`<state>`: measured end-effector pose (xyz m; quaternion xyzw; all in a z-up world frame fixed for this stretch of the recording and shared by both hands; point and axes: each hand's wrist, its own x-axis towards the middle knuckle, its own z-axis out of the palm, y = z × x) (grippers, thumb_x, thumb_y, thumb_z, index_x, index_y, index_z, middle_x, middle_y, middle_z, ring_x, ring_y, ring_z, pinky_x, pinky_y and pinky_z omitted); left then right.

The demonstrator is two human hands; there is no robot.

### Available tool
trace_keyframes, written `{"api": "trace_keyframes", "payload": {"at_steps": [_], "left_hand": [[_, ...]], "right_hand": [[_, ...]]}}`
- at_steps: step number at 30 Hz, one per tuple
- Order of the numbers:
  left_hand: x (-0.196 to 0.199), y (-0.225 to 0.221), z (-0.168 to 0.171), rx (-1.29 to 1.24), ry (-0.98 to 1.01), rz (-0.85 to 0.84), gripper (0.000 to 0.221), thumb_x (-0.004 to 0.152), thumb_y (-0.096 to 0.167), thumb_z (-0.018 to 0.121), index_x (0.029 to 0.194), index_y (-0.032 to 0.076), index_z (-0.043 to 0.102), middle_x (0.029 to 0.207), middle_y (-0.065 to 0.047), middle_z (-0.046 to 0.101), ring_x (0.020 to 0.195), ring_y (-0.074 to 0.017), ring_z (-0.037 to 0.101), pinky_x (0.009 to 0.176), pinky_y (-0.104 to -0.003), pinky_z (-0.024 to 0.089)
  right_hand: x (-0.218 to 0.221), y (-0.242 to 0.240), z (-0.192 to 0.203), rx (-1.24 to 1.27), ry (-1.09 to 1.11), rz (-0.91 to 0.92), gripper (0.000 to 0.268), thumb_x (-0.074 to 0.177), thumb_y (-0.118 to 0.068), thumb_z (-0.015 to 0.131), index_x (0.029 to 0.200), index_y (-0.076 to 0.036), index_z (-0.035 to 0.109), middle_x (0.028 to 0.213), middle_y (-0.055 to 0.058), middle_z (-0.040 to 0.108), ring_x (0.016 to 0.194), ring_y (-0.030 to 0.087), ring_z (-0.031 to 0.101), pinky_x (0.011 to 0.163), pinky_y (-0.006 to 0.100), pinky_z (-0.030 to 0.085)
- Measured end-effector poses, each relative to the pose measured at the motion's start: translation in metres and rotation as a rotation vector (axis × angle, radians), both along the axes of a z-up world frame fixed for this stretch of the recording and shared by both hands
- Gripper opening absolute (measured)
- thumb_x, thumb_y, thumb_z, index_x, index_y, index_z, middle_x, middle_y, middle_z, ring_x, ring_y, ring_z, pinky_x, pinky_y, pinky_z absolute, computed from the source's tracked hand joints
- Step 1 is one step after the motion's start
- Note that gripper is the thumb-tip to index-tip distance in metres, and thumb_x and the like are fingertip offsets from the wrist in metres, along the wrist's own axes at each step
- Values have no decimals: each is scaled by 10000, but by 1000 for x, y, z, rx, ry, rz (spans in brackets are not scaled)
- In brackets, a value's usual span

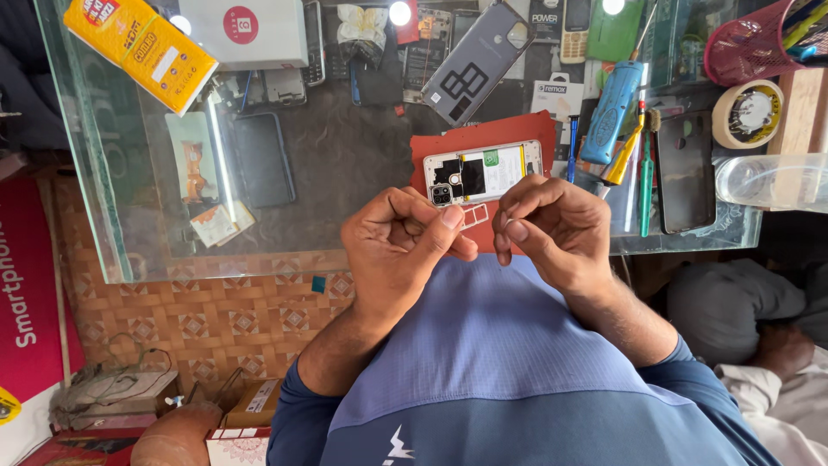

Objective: The person uses a blue screwdriver to remove screws from the internal frame of a disassembled white smartphone. They then use a hot air gun to heat the back cover of a separate grey smartphone, likely to soften adhesive for removal.

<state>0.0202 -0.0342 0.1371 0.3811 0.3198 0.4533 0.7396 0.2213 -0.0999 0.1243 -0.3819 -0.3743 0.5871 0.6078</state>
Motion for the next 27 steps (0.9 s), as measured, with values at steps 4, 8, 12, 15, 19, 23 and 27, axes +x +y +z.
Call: {"api": "trace_keyframes", "payload": {"at_steps": [4,8,12,15,19,23,27], "left_hand": [[0,-2,4,8,12,-7,121,1008,-8,685,940,-24,586,893,-118,696,780,-203,774,662,-310,676],[1,-2,6,35,2,-6,129,1017,-5,684,942,-25,581,890,-122,688,784,-205,773,665,-314,676],[0,-2,11,64,9,-8,130,1021,6,682,944,-26,583,896,-120,676,781,-199,768,668,-305,673],[1,-3,14,67,15,-7,135,1018,9,686,937,-27,584,899,-119,670,778,-197,768,666,-300,670],[2,-5,20,84,11,-7,142,1016,-4,695,934,-28,581,889,-111,666,782,-194,767,675,-294,662],[1,-8,28,165,37,9,148,1015,-32,696,928,-24,576,885,-99,656,807,-196,774,697,-295,673],[1,-10,37,199,16,10,150,1024,-57,695,932,-27,579,897,-101,652,790,-186,769,696,-285,675]], "right_hand": [[-2,-2,4,2,65,12,111,1011,71,639,1098,31,583,1058,186,635,882,236,713,704,365,634],[-4,-3,8,9,23,-4,104,1048,-19,620,1129,36,587,1067,174,622,887,225,702,730,369,632],[-4,-4,6,16,69,14,96,1084,-59,622,1118,12,567,1125,165,605,898,216,686,737,365,627],[-4,-5,4,33,100,29,97,1097,-53,630,1132,5,561,1108,153,588,889,206,677,726,351,624],[-4,-6,5,1,119,25,102,1071,-31,637,1126,21,568,1103,149,586,874,217,698,725,360,627],[-4,-6,4,-22,92,50,111,1045,-32,645,1112,33,585,1061,163,609,860,215,699,713,346,626],[-4,-7,2,-34,107,59,122,1044,-39,667,1112,28,589,1057,171,608,876,189,671,778,323,597]]}}
